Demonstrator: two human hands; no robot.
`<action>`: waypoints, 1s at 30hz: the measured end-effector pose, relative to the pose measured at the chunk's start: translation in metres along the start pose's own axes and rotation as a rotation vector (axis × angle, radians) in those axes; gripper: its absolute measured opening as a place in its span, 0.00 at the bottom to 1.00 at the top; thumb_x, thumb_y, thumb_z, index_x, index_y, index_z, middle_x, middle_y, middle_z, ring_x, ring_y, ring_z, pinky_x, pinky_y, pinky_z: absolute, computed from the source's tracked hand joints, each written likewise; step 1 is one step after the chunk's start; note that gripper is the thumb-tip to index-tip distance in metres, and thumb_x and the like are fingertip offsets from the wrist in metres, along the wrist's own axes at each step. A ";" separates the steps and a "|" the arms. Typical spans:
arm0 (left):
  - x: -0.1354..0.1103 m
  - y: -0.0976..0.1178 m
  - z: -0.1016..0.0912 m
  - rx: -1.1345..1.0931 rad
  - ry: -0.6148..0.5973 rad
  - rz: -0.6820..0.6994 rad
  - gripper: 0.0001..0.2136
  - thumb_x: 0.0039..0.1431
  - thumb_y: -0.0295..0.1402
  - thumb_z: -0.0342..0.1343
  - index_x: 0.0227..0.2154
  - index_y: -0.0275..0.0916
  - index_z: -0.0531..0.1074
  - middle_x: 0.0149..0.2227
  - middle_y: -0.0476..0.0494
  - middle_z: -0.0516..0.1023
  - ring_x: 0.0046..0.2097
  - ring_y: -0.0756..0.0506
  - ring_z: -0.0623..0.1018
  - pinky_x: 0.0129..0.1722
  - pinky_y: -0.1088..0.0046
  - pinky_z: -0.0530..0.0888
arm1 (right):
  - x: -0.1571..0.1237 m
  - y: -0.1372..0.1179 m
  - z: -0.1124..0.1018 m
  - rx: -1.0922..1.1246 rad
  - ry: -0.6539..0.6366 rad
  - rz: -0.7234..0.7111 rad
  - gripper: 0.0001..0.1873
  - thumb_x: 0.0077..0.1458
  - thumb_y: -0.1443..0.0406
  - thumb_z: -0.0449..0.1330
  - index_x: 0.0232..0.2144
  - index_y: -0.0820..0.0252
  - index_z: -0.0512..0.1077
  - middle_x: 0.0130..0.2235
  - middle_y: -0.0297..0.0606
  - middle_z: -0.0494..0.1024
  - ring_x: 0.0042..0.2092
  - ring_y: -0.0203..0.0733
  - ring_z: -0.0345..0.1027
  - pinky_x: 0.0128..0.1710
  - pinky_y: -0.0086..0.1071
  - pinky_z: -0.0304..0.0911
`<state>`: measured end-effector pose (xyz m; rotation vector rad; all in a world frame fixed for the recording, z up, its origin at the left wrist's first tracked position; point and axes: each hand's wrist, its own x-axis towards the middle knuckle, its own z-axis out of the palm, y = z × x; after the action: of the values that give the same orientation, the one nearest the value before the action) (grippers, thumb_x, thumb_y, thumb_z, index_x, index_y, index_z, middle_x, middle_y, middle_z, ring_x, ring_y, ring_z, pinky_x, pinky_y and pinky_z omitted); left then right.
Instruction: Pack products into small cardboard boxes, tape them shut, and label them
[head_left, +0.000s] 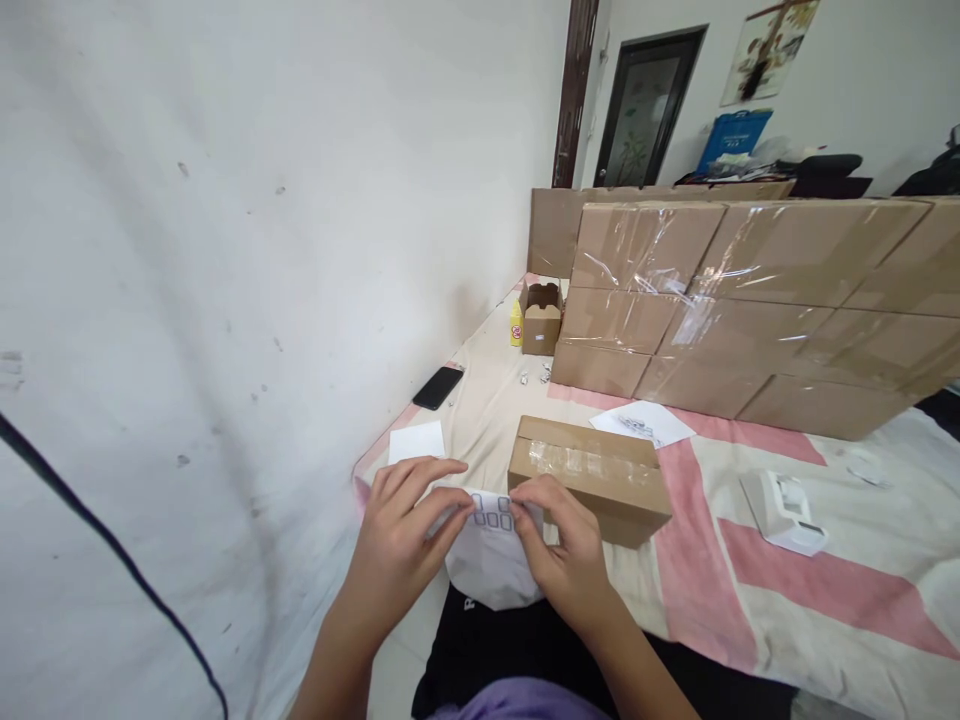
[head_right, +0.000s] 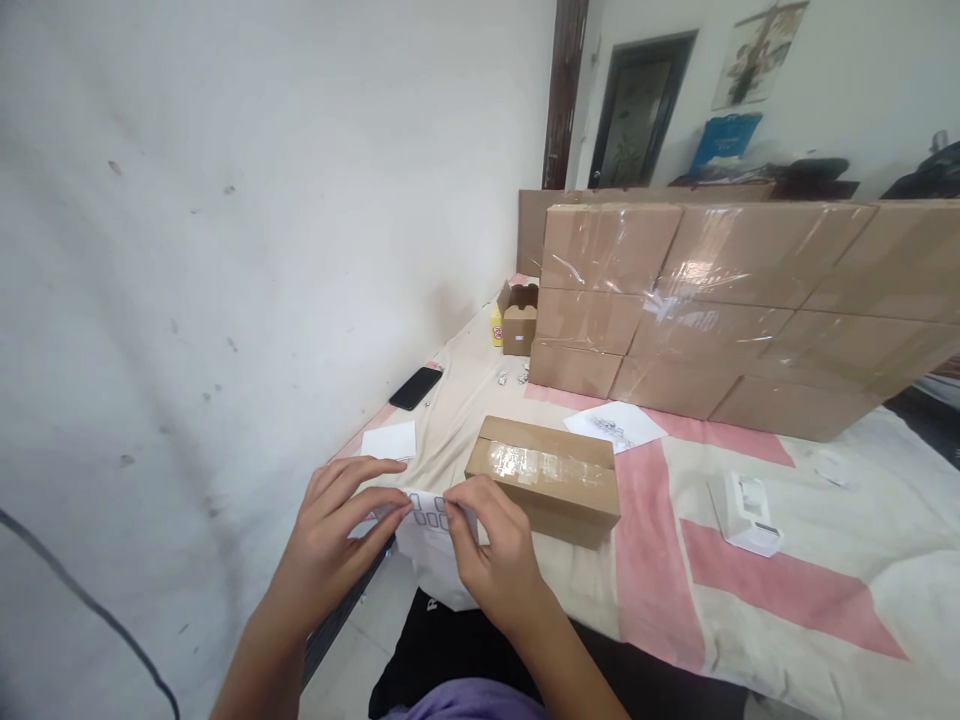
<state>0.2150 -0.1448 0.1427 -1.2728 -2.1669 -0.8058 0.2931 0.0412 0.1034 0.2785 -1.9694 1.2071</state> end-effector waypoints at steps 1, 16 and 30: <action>-0.001 -0.001 0.000 0.012 -0.002 -0.005 0.07 0.64 0.25 0.58 0.41 0.44 0.73 0.53 0.44 0.77 0.54 0.42 0.72 0.52 0.60 0.66 | 0.000 0.000 0.001 -0.001 -0.007 -0.011 0.11 0.62 0.76 0.56 0.41 0.56 0.71 0.36 0.37 0.75 0.38 0.40 0.71 0.38 0.33 0.67; -0.019 0.000 0.027 0.235 0.349 0.111 0.16 0.53 0.20 0.67 0.43 0.44 0.76 0.50 0.38 0.76 0.48 0.40 0.74 0.45 0.60 0.73 | -0.005 -0.008 0.009 0.064 0.029 0.113 0.08 0.64 0.73 0.56 0.37 0.56 0.71 0.33 0.34 0.73 0.34 0.38 0.67 0.34 0.31 0.63; -0.056 -0.016 0.018 0.108 0.302 0.118 0.12 0.59 0.17 0.59 0.40 0.41 0.75 0.39 0.43 0.84 0.38 0.45 0.78 0.40 0.63 0.68 | 0.025 0.042 0.076 -0.077 0.069 0.230 0.07 0.63 0.69 0.52 0.33 0.58 0.69 0.32 0.35 0.73 0.35 0.40 0.69 0.37 0.32 0.64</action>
<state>0.2235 -0.1711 0.0887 -1.1332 -1.8531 -0.7672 0.2148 0.0056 0.0760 -0.0299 -2.0232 1.2620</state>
